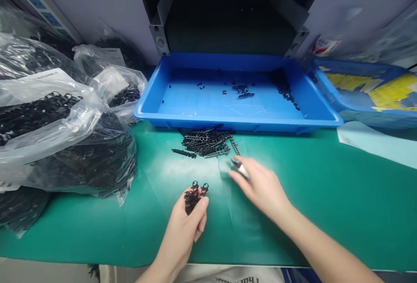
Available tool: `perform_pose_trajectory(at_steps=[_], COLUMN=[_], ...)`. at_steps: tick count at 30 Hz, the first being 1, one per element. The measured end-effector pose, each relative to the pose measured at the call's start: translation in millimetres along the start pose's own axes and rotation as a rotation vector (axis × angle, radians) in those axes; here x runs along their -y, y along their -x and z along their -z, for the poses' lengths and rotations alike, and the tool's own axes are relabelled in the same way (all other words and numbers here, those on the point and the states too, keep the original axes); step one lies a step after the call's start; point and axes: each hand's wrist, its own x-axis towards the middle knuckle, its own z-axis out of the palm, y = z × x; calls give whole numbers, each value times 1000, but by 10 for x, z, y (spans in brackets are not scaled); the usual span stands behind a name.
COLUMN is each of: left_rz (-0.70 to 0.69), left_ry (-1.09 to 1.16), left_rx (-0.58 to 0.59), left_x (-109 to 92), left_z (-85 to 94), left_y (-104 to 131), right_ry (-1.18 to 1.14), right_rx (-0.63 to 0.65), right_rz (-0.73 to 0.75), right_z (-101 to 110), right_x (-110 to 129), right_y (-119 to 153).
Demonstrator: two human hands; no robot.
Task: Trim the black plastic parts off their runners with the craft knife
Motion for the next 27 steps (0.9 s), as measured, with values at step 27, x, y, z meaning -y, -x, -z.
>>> perform_pose_trajectory(at_steps=[27], left_rz=[-126], left_ry=[173], left_rx=[115], left_x=[40], left_z=[-91], left_y=[-59], right_ry=[-475], right_rx=[287], right_rz=[49], right_z=[98], right_x=[177], right_y=[450])
